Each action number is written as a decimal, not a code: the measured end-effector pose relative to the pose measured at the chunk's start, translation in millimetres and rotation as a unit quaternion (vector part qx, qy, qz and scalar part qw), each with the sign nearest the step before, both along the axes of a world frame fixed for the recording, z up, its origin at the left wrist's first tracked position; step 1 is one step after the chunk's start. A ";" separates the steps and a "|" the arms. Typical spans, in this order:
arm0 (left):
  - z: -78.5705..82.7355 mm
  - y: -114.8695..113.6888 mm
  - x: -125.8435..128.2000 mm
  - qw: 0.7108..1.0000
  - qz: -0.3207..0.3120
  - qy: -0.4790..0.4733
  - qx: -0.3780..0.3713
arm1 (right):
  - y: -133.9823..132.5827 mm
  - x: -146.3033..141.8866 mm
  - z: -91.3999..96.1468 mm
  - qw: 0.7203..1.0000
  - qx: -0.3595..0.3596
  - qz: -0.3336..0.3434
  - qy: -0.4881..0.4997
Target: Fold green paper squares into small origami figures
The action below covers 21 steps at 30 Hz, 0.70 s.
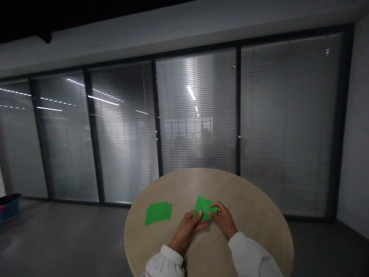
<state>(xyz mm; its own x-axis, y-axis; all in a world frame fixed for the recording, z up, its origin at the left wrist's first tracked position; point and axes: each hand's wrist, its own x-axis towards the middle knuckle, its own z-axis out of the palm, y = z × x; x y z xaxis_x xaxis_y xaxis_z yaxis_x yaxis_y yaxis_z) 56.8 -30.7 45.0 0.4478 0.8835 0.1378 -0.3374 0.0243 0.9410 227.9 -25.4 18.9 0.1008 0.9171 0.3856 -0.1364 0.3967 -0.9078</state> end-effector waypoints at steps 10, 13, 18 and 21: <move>3.3 2.5 3.2 0.994 0.094 0.049 0.031 | -2.5 1.1 5.2 1.000 -0.011 0.011 0.027; 4.3 3.7 1.5 0.991 0.122 0.037 0.030 | 0.1 2.6 4.3 0.999 -0.021 0.002 0.038; 4.3 7.4 -1.5 0.989 0.150 0.018 0.008 | 2.3 3.1 0.6 0.999 -0.043 -0.005 0.030; 4.5 8.7 -1.7 0.985 0.170 0.010 -0.001 | 2.0 2.4 -1.2 0.999 -0.051 -0.001 -0.003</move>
